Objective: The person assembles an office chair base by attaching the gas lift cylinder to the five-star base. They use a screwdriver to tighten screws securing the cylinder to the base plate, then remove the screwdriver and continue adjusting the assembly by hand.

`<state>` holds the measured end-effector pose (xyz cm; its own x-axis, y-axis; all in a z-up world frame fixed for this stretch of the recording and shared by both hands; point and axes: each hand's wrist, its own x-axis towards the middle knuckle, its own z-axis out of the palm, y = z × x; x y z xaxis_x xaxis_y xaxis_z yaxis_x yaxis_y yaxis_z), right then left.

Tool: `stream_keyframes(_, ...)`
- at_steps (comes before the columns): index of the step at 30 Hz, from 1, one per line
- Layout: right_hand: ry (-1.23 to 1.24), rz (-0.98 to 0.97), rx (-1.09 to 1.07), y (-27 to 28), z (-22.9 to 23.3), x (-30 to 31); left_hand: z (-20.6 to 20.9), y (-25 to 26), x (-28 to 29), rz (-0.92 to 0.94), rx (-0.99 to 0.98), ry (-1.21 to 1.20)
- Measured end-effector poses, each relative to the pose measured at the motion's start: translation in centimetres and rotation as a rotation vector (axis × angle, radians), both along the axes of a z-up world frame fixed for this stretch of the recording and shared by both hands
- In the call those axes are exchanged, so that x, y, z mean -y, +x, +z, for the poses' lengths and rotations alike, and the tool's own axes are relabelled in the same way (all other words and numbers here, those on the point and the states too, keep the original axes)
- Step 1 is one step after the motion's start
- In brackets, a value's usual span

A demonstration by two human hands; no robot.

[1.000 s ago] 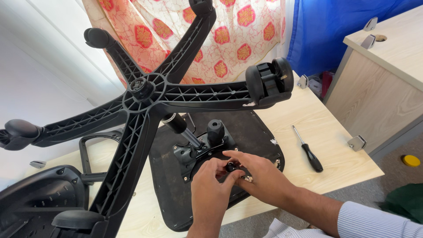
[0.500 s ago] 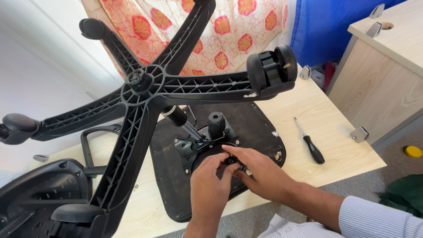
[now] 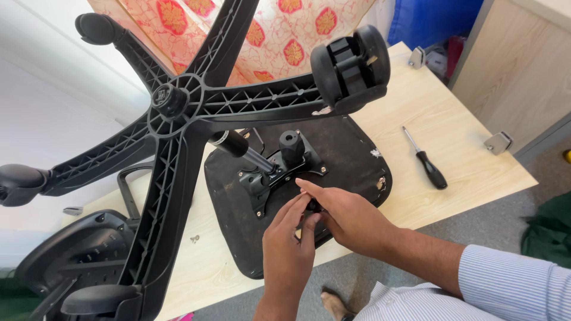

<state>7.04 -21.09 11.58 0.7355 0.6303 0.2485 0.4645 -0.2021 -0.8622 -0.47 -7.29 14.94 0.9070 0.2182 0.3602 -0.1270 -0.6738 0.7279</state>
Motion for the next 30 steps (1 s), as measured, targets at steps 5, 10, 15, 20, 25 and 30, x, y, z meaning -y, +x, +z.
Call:
stream_keyframes(5,0.067,0.02,0.105,-0.6,-0.2,-0.3,-0.3,-0.4,-0.7,0.084,-0.094,0.01)
stream_keyframes(10,0.054,-0.002,0.134,-0.6,-0.3,-0.4,-0.4,-0.2,-0.4,0.154,-0.08,0.056)
stream_keyframes(15,0.066,0.025,0.104,-0.5,-0.2,-0.4,-0.4,-0.4,0.0,0.174,-0.052,0.099)
stream_keyframes(20,0.005,0.079,-0.035,-0.3,-0.2,-0.1,-0.7,-0.6,0.4,0.085,0.006,0.08)
stream_keyframes(25,0.114,0.077,0.103,-0.4,-0.7,0.2,-0.8,-0.3,0.6,0.138,-0.068,0.033)
stream_keyframes(30,0.062,0.044,0.023,-0.5,-0.9,0.3,-0.7,0.2,0.5,0.166,-0.196,0.017)
